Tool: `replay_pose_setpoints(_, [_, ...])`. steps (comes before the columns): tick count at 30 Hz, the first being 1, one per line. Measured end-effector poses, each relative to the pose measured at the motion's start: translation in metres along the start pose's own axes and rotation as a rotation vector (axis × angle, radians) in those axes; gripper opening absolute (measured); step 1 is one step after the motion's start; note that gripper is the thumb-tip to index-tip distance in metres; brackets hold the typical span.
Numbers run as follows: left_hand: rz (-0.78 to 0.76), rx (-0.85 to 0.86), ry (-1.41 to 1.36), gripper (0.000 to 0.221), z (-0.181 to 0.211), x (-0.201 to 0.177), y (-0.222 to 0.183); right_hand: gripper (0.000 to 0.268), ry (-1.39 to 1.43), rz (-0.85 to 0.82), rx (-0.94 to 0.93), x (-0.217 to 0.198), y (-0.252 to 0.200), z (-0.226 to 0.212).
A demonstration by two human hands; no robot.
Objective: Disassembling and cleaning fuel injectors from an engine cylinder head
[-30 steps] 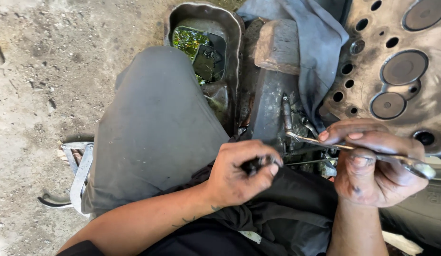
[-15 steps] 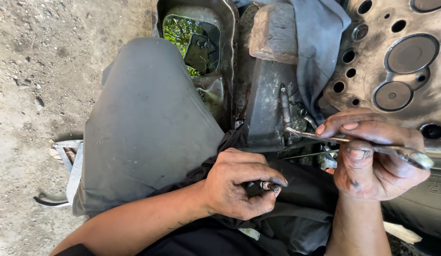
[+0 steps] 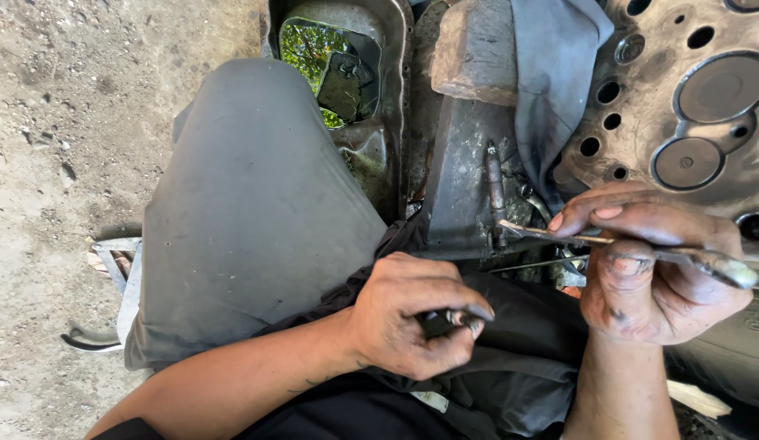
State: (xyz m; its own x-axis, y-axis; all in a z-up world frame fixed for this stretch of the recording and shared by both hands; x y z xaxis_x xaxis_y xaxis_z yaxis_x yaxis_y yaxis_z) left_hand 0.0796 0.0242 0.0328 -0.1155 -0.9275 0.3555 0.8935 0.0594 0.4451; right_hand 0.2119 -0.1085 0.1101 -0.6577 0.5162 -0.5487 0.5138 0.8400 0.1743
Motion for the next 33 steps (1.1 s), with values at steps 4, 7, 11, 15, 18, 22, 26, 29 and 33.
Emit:
replay_pose_setpoints(4, [0.078, -0.093, -0.036, 0.019, -0.011, -0.012, -0.002, 0.027, -0.029, 0.091, -0.072, -0.002, 0.006, -0.011])
replay_pose_setpoints(7, [0.261, -0.308, -0.332, 0.026, -0.048, -0.027, -0.008, 0.031, -0.055, 0.183, -0.081, -0.012, 0.000, -0.016])
replay_pose_setpoints(11, [0.580, -0.451, -0.568, 0.034, -0.106, -0.056, -0.023, 0.031, -0.151, 0.017, -0.243, -0.037, -0.014, -0.037])
replay_pose_setpoints(15, [0.618, -0.526, -0.639, 0.041, -0.121, -0.060, -0.025, 0.040, -0.447, 0.442, -0.465, -0.038, -0.031, -0.075])
replay_pose_setpoints(18, [0.669, -0.576, -0.665, 0.039, -0.117, -0.059, -0.023, 0.048, -0.410, 0.709, -0.408, -0.063, -0.059, -0.066])
replay_pose_setpoints(22, [0.641, -0.562, -0.680, 0.038, -0.112, -0.056, -0.021, 0.031, -0.390, 0.658, -0.485, -0.075, -0.056, -0.065])
replay_pose_setpoints(26, [0.603, -0.530, -0.534, 0.038, -0.102, -0.055, -0.014, 0.026, -0.401, 0.663, -0.454, -0.095, -0.069, -0.045])
replay_pose_setpoints(29, [0.632, -0.521, -0.532, 0.032, -0.108, -0.056, -0.011, 0.031, -0.298, 0.850, -0.330, -0.111, -0.088, -0.026])
replay_pose_setpoints(33, [0.775, -0.628, -0.561, 0.022, -0.122, -0.062, -0.006, 0.039, 0.012, 1.096, -0.023, -0.126, -0.116, 0.025])
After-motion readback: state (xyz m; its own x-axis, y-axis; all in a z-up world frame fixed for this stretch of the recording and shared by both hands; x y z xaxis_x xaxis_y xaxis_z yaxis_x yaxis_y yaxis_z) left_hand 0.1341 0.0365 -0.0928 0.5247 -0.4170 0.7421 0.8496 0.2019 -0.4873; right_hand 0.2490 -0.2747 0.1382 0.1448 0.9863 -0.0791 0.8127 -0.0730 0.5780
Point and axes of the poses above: each hand's wrist, its own y-axis towards the middle knuckle, its own x-axis out of the palm, z = x × y, the point moved 9 cm from there along y, towards the middle knuckle, and after that the axes turned 14 degrees about -z, right-handed, at the moved point
